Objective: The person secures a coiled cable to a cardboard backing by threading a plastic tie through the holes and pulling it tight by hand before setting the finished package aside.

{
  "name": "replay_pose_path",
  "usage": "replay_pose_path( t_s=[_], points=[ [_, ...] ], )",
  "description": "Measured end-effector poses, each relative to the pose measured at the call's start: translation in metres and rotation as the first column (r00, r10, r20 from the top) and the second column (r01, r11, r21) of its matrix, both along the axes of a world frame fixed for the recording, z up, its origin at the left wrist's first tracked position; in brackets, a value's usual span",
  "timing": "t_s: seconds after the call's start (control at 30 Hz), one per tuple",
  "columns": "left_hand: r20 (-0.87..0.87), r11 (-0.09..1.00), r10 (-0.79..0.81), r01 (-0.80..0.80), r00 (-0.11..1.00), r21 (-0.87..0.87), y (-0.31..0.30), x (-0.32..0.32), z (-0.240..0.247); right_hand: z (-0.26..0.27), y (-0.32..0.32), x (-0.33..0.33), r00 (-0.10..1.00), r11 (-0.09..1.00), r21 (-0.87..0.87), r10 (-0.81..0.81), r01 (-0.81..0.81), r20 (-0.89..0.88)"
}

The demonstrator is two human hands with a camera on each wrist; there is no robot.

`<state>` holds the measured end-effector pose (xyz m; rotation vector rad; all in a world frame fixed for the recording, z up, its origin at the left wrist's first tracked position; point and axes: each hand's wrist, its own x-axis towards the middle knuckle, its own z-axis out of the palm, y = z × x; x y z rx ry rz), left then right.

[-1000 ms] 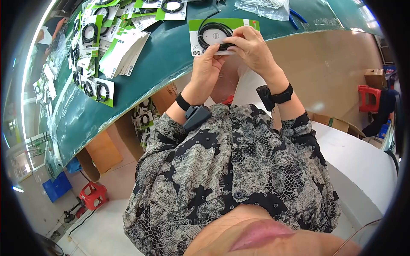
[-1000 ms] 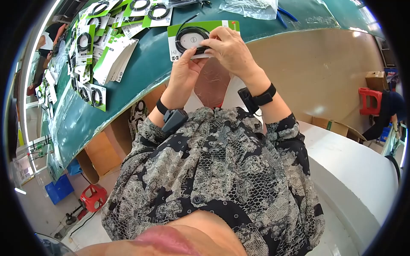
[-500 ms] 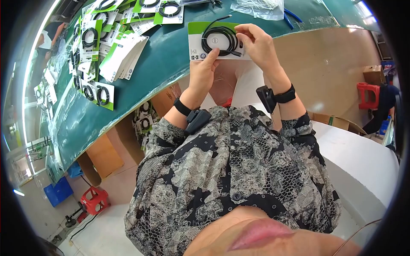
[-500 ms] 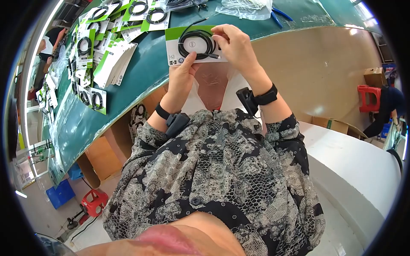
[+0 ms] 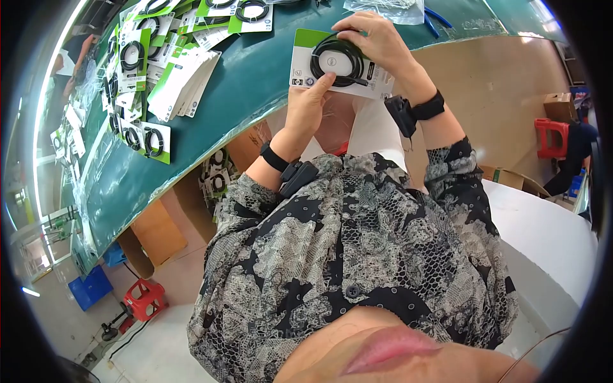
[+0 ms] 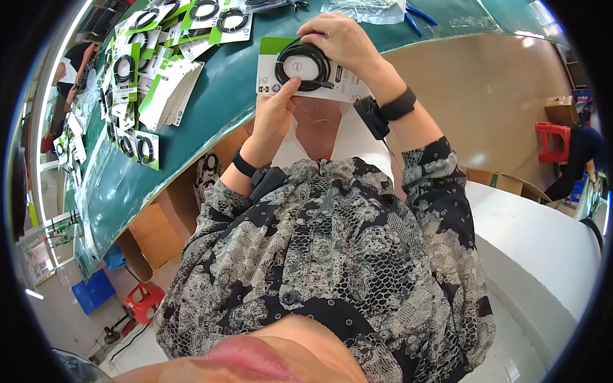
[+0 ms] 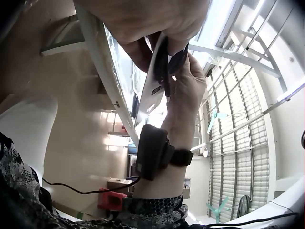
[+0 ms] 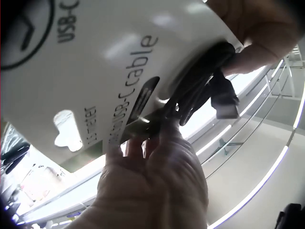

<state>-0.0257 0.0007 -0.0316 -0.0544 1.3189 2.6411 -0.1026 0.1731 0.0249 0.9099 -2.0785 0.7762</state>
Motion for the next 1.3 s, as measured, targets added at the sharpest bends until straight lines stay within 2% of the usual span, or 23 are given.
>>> replay_pose_path(
  t_s=[0.1, 0.13, 0.27, 0.37, 0.5, 0.8, 0.9, 0.93, 1.03, 1.07, 1.13, 1.17, 1.2, 1.3],
  points=[
    [0.013, 0.999, -0.003, 0.003, 1.0, 0.042, 0.007, 0.001, 0.001, -0.009, -0.01, -0.002, 0.927, 0.992, -0.118, 0.0, 0.048, 0.374],
    [0.023, 0.998, -0.001, 0.0, 1.0, 0.058, 0.01, 0.003, 0.0, -0.01, -0.012, -0.002, 0.925, 0.992, -0.119, -0.001, 0.049, 0.38],
    [0.063, 0.999, -0.008, 0.005, 0.998, 0.041, 0.005, 0.003, -0.018, -0.002, -0.016, -0.004, 0.937, 0.994, -0.103, 0.017, 0.021, 0.349],
    [0.063, 0.999, -0.006, 0.004, 0.998, 0.034, 0.004, 0.003, -0.018, 0.009, -0.012, -0.012, 0.971, 0.994, 0.104, -0.005, -0.021, 0.238],
    [0.057, 0.999, -0.002, -0.001, 0.998, 0.054, 0.006, 0.012, -0.005, 0.01, -0.009, -0.023, 0.958, 0.987, 0.157, -0.025, -0.021, 0.285],
    [0.112, 0.998, 0.027, -0.034, 0.993, 0.06, 0.002, 0.012, -0.016, 0.025, -0.011, -0.004, 0.976, 1.0, 0.021, -0.007, 0.003, 0.219],
    [0.117, 0.993, 0.074, -0.084, 0.99, 0.081, 0.002, 0.008, -0.019, 0.011, -0.006, 0.003, 0.999, 0.999, 0.044, -0.001, -0.001, 0.045],
    [0.104, 0.99, 0.09, -0.1, 0.991, 0.096, 0.004, 0.006, -0.022, 0.005, -0.01, 0.007, 0.999, 0.999, 0.05, 0.008, -0.01, 0.041],
    [0.075, 0.984, 0.107, -0.117, 0.991, 0.135, 0.011, 0.004, -0.024, -0.018, -0.02, 0.028, 0.988, 0.983, 0.158, -0.11, 0.092, 0.107],
    [0.062, 0.981, 0.11, -0.119, 0.992, 0.153, 0.014, 0.004, -0.023, -0.02, -0.023, 0.032, 0.989, 0.983, 0.16, -0.109, 0.093, 0.101],
    [0.045, 0.978, 0.117, -0.123, 0.992, 0.17, 0.018, 0.003, -0.023, -0.022, -0.03, 0.034, 0.972, 0.955, 0.187, -0.234, 0.229, 0.006],
    [0.037, 0.973, 0.14, -0.144, 0.989, 0.18, 0.02, 0.003, -0.022, -0.023, -0.034, 0.035, 0.955, 0.935, 0.193, -0.294, 0.297, -0.043],
    [0.03, 0.968, 0.162, -0.164, 0.986, 0.191, 0.022, 0.001, -0.02, -0.025, -0.038, 0.036, 0.955, 0.936, 0.192, -0.292, 0.297, -0.052],
    [0.008, 0.959, 0.194, -0.191, 0.981, 0.211, 0.029, -0.002, -0.018, -0.028, -0.044, 0.034, 0.931, 0.922, 0.13, -0.365, 0.364, -0.015]
  ],
)
